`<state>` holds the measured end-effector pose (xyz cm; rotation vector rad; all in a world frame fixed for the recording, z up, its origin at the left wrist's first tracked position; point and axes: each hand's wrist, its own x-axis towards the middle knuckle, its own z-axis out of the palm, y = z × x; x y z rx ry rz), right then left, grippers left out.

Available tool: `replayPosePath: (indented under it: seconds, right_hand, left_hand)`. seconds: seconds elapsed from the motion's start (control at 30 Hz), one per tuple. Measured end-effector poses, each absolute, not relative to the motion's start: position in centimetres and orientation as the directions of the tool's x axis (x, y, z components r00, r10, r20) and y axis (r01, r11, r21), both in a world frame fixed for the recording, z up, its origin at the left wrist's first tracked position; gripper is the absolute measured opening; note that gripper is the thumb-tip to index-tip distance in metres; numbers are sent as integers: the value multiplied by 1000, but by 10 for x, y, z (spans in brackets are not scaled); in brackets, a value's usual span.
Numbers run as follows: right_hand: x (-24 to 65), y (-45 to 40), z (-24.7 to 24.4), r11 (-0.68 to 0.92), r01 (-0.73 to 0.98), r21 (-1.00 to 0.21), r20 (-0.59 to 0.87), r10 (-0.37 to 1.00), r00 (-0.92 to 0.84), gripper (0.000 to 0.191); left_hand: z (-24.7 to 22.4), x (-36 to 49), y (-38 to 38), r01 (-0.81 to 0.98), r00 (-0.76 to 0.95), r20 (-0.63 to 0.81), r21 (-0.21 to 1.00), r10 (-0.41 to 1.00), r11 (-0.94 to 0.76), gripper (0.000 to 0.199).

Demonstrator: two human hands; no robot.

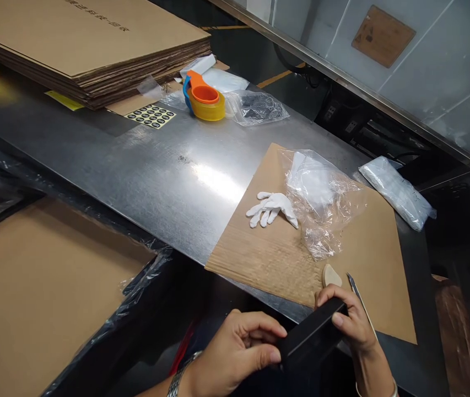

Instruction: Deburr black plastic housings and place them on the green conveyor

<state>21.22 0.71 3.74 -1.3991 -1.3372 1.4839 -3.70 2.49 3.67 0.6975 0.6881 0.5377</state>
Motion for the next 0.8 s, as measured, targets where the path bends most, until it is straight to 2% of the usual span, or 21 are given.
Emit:
replayPosePath:
  seconds: [0.43,0.63,0.8]
  right_hand:
    - [215,5,37,-206,185,-961,-238,955,-174,37]
    - [216,3,40,-198,187,-962,-233,954,-188,36]
    - [215,4,39,-194,192,-962,-229,957,-180,37]
  left_hand:
    - [33,-33,20,-272,646,-419,655,638,705,23]
    - [36,-34,20,-168,617,-418,758,667,631,24]
    - [36,-33,20,-181,592,-420,762,688,622,18]
